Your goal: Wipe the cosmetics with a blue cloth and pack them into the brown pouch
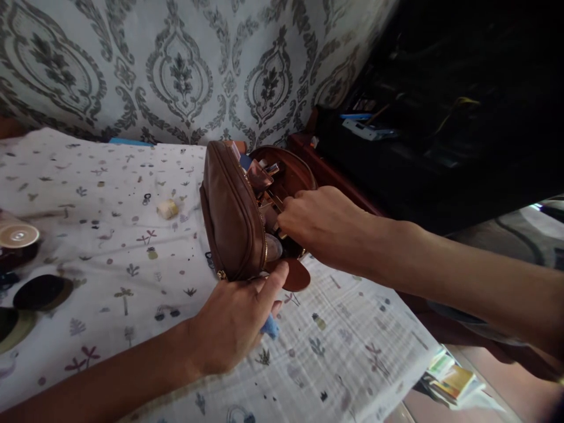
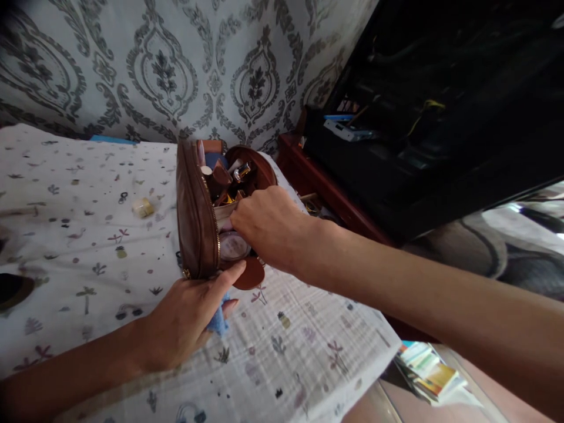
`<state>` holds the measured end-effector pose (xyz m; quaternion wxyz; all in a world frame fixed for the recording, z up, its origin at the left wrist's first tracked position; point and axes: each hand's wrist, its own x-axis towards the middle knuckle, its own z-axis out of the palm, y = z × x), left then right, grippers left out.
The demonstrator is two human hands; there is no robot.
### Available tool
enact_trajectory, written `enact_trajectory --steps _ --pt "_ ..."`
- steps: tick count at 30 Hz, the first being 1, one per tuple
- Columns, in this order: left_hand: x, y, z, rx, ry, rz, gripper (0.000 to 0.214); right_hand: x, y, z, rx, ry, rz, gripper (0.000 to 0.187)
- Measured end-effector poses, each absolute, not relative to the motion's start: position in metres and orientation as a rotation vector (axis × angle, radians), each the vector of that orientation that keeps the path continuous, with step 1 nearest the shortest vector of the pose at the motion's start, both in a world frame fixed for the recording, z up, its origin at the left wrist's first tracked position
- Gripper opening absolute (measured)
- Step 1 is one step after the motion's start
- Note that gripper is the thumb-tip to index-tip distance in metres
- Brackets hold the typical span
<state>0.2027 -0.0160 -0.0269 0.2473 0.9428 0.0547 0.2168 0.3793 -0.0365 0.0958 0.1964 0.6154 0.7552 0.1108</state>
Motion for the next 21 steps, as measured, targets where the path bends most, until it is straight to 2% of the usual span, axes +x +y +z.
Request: enact_trajectory --steps 6,14,21 --pt "0.203 -0.017 -0.029 2.559 0.123 0.65 0.056 0.386 -0.044 0.097 1.776 2.22 0.298 0.014" --pt "0.202 -0.017 -0.024 2.441 0.095 0.634 0.053 0.402 -0.059 0.101 1.827 2.303 0.275 0.021" --pt "0.201 -0.012 -0.018 2.351 0.05 0.644 0.041 0.429 -0.086 0.094 1.774 2.583 -0.008 0.028"
